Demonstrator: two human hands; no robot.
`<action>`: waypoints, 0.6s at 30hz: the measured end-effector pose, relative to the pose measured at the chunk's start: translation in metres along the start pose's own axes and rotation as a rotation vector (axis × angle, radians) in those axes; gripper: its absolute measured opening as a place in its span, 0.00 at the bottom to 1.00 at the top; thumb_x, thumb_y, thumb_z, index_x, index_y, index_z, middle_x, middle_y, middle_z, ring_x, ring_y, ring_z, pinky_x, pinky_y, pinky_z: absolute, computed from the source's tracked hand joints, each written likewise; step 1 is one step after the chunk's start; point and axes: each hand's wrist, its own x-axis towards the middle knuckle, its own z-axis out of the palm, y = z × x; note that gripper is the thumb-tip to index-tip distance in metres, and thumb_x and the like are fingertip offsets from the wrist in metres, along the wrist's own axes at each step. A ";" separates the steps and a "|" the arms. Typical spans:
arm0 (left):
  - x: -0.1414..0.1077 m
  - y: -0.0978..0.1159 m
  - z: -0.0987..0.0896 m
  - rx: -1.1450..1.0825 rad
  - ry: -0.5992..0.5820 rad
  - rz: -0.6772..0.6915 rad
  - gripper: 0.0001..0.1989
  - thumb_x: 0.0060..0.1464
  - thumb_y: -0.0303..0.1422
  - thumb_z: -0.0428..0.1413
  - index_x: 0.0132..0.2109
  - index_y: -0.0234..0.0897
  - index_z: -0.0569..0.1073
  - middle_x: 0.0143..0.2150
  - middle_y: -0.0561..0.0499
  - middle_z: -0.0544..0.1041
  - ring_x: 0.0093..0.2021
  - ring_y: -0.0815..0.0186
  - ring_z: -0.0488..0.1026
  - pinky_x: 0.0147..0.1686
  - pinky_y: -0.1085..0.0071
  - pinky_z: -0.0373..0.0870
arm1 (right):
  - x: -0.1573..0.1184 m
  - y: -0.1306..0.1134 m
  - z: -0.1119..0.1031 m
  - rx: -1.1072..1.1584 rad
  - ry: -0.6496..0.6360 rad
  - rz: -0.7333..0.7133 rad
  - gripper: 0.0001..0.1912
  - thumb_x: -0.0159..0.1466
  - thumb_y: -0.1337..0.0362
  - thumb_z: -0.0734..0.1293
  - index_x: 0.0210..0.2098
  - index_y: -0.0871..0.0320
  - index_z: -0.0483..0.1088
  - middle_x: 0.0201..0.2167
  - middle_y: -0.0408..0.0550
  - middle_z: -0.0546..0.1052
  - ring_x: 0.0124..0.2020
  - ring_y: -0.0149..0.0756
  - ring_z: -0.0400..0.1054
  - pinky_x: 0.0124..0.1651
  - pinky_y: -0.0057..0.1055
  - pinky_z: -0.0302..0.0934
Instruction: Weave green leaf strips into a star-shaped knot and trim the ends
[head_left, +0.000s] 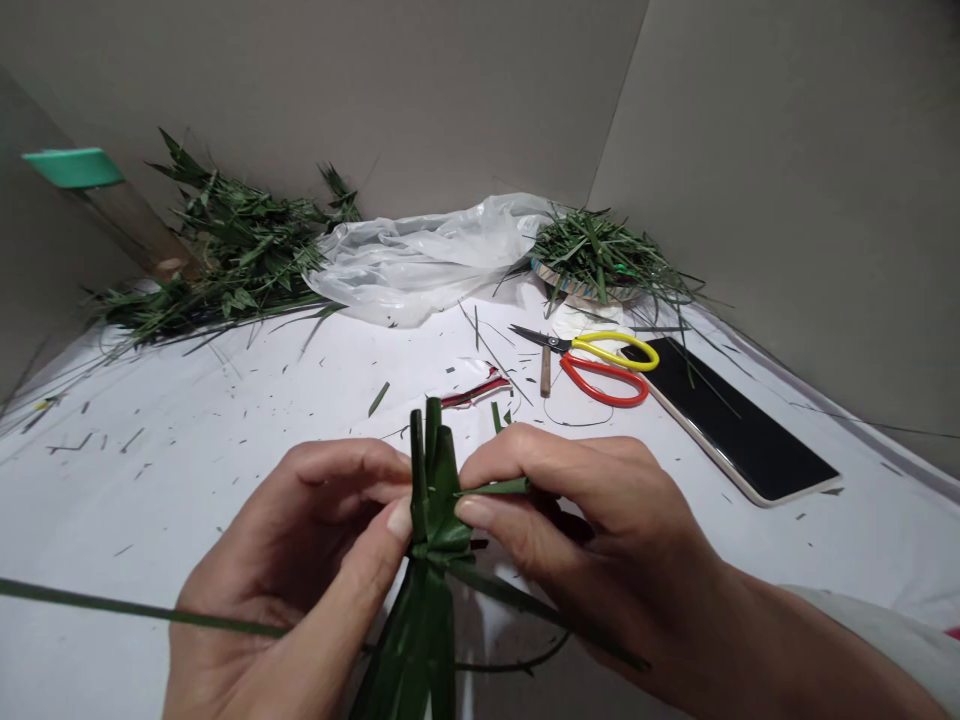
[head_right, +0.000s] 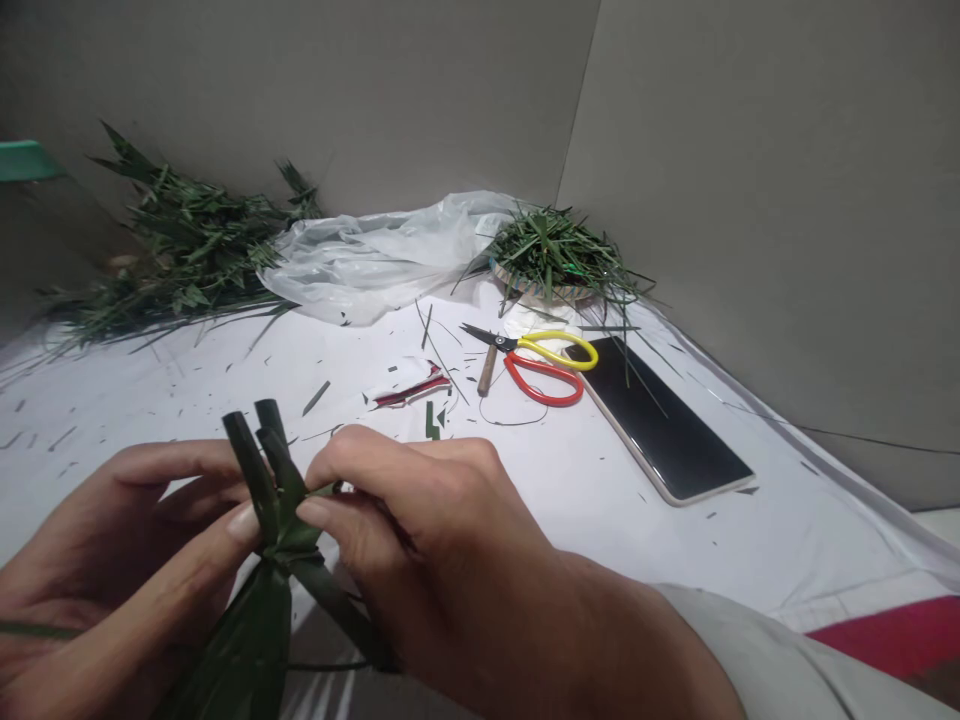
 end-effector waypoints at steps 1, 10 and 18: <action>0.001 0.000 0.000 0.014 -0.003 0.019 0.07 0.52 0.39 0.65 0.40 0.53 0.79 0.35 0.57 0.81 0.30 0.68 0.80 0.26 0.84 0.76 | 0.000 0.001 0.000 0.011 0.021 -0.004 0.07 0.71 0.68 0.62 0.38 0.58 0.71 0.28 0.36 0.71 0.27 0.20 0.62 0.33 0.17 0.58; 0.007 0.013 -0.001 -0.100 -0.089 -0.187 0.08 0.49 0.44 0.66 0.38 0.53 0.83 0.30 0.54 0.83 0.30 0.61 0.82 0.23 0.79 0.76 | 0.001 0.002 0.002 0.086 0.055 0.011 0.03 0.67 0.70 0.68 0.36 0.57 0.70 0.27 0.34 0.70 0.26 0.19 0.61 0.29 0.16 0.54; 0.000 0.019 0.007 -0.209 0.004 -0.400 0.08 0.42 0.41 0.69 0.31 0.50 0.80 0.23 0.59 0.79 0.22 0.68 0.77 0.22 0.81 0.74 | -0.001 -0.002 -0.001 0.045 0.031 -0.040 0.02 0.69 0.70 0.65 0.38 0.59 0.70 0.30 0.37 0.72 0.28 0.20 0.62 0.33 0.17 0.58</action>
